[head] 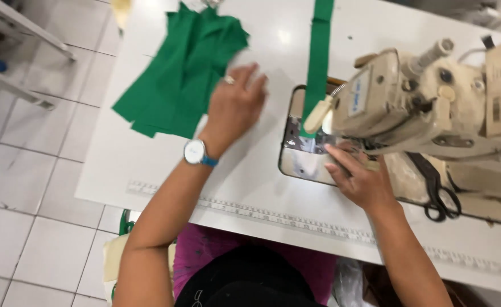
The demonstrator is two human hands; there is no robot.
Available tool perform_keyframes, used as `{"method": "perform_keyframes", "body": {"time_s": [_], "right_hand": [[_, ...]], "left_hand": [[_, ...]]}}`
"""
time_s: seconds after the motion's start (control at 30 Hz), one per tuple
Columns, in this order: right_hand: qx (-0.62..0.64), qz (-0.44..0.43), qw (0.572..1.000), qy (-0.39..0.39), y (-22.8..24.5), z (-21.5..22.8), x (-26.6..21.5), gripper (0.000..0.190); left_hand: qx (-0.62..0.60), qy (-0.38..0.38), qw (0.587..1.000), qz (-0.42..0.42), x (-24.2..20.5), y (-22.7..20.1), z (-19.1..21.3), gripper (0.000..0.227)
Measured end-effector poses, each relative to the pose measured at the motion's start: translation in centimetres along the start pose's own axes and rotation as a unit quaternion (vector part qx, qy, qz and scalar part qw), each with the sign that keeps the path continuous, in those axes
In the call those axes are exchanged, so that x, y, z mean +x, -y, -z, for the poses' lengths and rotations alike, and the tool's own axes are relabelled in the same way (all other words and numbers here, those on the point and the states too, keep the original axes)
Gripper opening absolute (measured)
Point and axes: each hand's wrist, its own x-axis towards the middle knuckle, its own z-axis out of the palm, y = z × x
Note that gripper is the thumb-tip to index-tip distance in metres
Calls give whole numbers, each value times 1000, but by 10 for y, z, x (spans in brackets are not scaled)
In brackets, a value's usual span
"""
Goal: Sewing green fabric strips using an industrial sewing machine, involving folding the edges and feeding the material through the needle.
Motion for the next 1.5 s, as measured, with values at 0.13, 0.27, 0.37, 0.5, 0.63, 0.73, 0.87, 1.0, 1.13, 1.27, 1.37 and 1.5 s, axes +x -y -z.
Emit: {"method": "perform_keyframes", "body": {"time_s": [0.13, 0.27, 0.37, 0.5, 0.63, 0.73, 0.87, 1.0, 1.13, 1.27, 1.37, 1.5], "right_hand": [[24, -243, 931, 273, 3, -1, -18, 55], [9, -170, 970, 175, 10, -2, -16, 42], [30, -150, 970, 187, 19, 11, -8, 34], [165, -158, 967, 115, 63, 37, -4, 25], [459, -355, 812, 63, 123, 34, 0, 59], [533, -373, 759, -5, 146, 29, -9, 58], [433, -357, 828, 3, 155, 54, -7, 13], [320, -272, 893, 164, 152, 64, -20, 32], [328, -336, 869, 153, 151, 69, -18, 15], [377, -365, 850, 54, 149, 68, -23, 27], [391, -364, 845, -23, 150, 61, -28, 35], [355, -335, 868, -91, 144, 57, -34, 35]], "left_hand": [[43, 34, 991, 125, 31, 87, 13, 21], [43, 50, 977, 204, 33, 159, -39, 35], [46, 68, 974, 212, 39, 148, -24, 20], [-208, -10, 958, 199, 37, 48, 73, 5], [-451, 113, 860, 210, -20, -78, 135, 11], [-570, 183, 759, 255, -49, -132, 168, 8], [-571, 202, 768, 207, -51, -140, 182, 23], [-552, 228, 795, 102, -51, -135, 176, 35], [-578, 224, 771, 143, -48, -135, 174, 8], [-586, 204, 758, 200, -40, -125, 177, 13], [-578, 163, 768, 223, -41, -124, 174, 16], [-568, 139, 786, 203, -50, -121, 163, 18]]}}
